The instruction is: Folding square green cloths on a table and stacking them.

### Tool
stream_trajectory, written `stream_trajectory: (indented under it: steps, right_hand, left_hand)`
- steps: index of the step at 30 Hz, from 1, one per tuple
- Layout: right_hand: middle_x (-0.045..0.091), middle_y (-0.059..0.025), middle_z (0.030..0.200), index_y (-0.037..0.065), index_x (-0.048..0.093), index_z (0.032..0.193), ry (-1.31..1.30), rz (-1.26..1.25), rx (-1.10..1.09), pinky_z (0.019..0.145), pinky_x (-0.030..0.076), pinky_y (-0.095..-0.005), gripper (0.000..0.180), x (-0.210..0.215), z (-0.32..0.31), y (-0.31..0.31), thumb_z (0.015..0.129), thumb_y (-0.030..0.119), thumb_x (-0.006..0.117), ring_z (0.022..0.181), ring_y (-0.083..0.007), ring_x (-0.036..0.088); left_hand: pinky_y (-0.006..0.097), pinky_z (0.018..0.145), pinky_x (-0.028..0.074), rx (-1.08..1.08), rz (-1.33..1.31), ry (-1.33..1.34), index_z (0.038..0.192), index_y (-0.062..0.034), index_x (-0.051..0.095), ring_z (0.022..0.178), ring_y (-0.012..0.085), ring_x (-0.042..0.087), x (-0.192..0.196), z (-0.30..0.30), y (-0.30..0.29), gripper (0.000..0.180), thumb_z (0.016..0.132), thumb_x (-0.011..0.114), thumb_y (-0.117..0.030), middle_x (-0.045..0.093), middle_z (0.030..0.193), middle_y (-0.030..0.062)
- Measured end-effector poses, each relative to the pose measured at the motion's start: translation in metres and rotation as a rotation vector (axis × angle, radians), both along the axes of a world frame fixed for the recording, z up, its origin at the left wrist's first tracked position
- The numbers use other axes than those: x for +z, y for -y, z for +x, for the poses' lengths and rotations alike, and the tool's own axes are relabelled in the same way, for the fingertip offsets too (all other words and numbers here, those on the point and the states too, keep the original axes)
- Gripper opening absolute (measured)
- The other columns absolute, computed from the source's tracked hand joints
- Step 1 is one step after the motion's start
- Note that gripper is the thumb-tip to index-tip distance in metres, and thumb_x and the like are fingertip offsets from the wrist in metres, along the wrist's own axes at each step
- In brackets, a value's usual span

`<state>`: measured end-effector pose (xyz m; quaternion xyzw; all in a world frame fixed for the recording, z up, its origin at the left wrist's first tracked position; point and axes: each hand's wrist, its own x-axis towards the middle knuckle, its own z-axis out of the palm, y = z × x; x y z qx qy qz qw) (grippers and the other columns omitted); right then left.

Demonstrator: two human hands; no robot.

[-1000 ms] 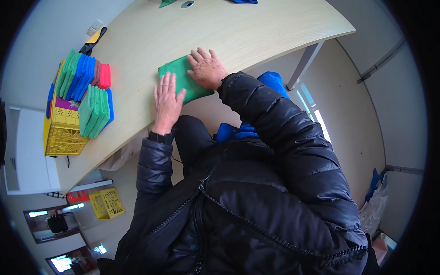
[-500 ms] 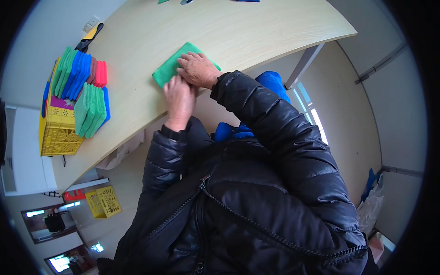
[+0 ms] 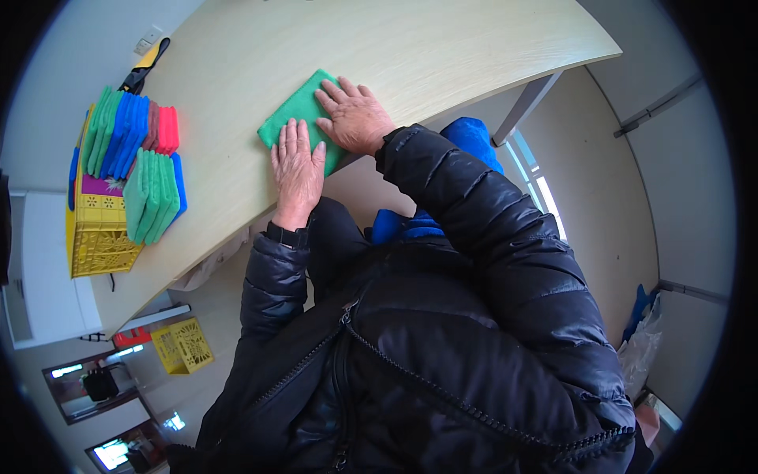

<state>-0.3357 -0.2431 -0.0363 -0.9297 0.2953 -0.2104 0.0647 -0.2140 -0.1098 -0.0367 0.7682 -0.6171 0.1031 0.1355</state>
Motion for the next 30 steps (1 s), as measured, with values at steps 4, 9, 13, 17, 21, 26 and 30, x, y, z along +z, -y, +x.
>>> stream_trajectory:
  steps: [4,9,13,17,21,26,30]
  right_hand:
    - [0.043,-0.0181,0.152,0.005,0.045,0.147,0.091,0.083,-0.063,0.115,0.031,-0.0472,0.058,-0.007,-0.011,0.012,0.101,0.041,0.047,0.143,-0.0353,0.037]
    - [0.044,-0.0192,0.151,0.005,0.046,0.146,0.139,0.034,-0.085,0.115,0.032,-0.047,0.056,-0.011,-0.016,-0.003,0.101,0.038,0.048,0.141,-0.0357,0.039]
    - [0.045,-0.0186,0.15,0.004,0.046,0.145,0.093,0.027,-0.045,0.115,0.032,-0.0501,0.055,0.0,-0.011,0.01,0.101,0.038,0.048,0.141,-0.0356,0.039]
    - [0.045,-0.0179,0.15,0.005,0.047,0.144,-0.013,-0.158,-0.148,0.116,0.03,-0.0535,0.054,0.008,-0.007,0.016,0.101,0.037,0.047,0.141,-0.0355,0.039]
    - [0.043,-0.0162,0.153,0.006,0.045,0.147,0.066,-0.134,-0.008,0.118,0.026,-0.055,0.057,0.005,0.0,-0.018,0.101,0.04,0.047,0.144,-0.0355,0.035]
    - [0.044,-0.016,0.151,0.006,0.05,0.143,0.044,-0.122,0.064,0.117,0.027,-0.0553,0.055,-0.002,0.009,-0.027,0.099,0.039,0.048,0.144,-0.0353,0.036]
    - [0.044,-0.0165,0.151,0.006,0.05,0.143,0.06,-0.102,0.069,0.116,0.027,-0.0558,0.056,-0.006,0.006,-0.028,0.099,0.04,0.048,0.144,-0.0355,0.035]
  left_hand:
    - [0.052,0.12,0.023,0.009,-0.003,-0.027,0.149,0.0019,0.037,0.146,0.0343,0.032,0.006,-0.009,-0.004,0.066,0.102,0.05,-0.043,0.036,0.156,0.0202]
    - [0.052,0.12,0.023,-0.125,-0.014,0.065,0.149,0.0033,0.037,0.145,0.0346,0.033,0.009,-0.026,-0.019,0.069,0.099,0.056,-0.041,0.037,0.155,0.0209]
    - [0.052,0.119,0.025,-0.061,-0.034,0.074,0.148,0.0038,0.038,0.144,0.0351,0.034,0.008,-0.033,-0.012,0.07,0.097,0.06,-0.04,0.039,0.154,0.0214]
    - [0.052,0.118,0.027,-0.031,-0.021,-0.021,0.146,0.0035,0.04,0.143,0.035,0.036,0.012,-0.038,-0.007,0.065,0.099,0.057,-0.038,0.041,0.152,0.0213]
    - [0.052,0.117,0.028,-0.048,-0.105,-0.076,0.145,0.0027,0.042,0.143,0.035,0.036,0.023,-0.004,-0.007,0.06,0.102,0.051,-0.038,0.042,0.152,0.0206]
    - [0.048,0.121,0.021,-0.012,0.035,-0.107,0.15,0.0001,0.038,0.148,0.0338,0.028,0.008,0.025,0.008,0.06,0.106,0.038,-0.041,0.033,0.158,0.0199]
    - [0.048,0.122,0.019,-0.028,0.017,-0.138,0.153,-0.0004,0.034,0.15,0.0336,0.025,-0.002,0.025,0.006,0.063,0.107,0.035,-0.044,0.03,0.16,0.0191]
